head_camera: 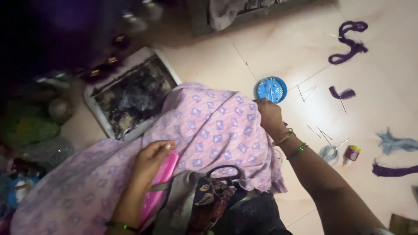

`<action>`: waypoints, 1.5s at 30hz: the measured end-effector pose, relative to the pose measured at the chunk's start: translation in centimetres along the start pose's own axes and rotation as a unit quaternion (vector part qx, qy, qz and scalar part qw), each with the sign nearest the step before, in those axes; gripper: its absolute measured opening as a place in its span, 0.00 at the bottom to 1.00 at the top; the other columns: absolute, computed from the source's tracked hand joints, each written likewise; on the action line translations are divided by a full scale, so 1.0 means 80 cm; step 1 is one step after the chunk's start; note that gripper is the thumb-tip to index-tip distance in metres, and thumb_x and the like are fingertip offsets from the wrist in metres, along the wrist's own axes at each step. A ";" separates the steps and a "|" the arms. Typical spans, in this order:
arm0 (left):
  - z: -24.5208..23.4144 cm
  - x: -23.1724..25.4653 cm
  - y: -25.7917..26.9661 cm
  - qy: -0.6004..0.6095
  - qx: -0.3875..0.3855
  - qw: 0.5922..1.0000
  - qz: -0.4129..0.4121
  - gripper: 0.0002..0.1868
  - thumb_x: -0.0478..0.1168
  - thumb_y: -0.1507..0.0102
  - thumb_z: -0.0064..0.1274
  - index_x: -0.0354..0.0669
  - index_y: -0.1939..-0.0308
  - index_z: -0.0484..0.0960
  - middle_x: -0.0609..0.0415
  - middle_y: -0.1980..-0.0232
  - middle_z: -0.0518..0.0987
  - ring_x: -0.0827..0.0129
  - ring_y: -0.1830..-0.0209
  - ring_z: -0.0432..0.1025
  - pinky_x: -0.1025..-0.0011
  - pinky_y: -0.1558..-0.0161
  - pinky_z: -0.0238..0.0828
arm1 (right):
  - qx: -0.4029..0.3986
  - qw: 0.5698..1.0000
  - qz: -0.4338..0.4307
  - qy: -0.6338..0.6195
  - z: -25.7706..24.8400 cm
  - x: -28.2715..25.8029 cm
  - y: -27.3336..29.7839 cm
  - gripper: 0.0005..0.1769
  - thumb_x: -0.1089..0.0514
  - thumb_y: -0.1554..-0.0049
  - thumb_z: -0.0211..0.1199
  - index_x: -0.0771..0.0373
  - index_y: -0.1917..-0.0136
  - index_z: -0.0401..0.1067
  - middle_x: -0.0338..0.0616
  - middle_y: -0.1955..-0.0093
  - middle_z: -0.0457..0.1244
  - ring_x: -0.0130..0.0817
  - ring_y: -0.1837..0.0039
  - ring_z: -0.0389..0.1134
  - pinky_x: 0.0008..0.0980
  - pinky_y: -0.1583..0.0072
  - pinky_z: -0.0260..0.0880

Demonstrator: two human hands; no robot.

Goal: Sewing and trimming decorative purple tassels onto the edge of a purple and gold fabric.

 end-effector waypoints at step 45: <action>-0.103 0.140 0.236 -0.153 0.013 0.895 0.419 0.15 0.43 0.27 0.51 0.35 0.63 0.80 0.44 0.65 0.79 0.56 0.65 0.75 0.59 0.56 0.72 | 0.066 0.727 -0.208 -0.651 -0.428 -0.471 0.036 0.14 0.53 0.25 0.50 0.61 0.50 0.67 0.46 0.54 0.67 0.33 0.55 0.71 0.30 0.50 0.76</action>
Point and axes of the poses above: each hand's wrist, its own y-axis away from the middle knuckle, its own z-axis out of the palm, x = y × z, the point moved 9 cm from there along -y, towards the middle knuckle
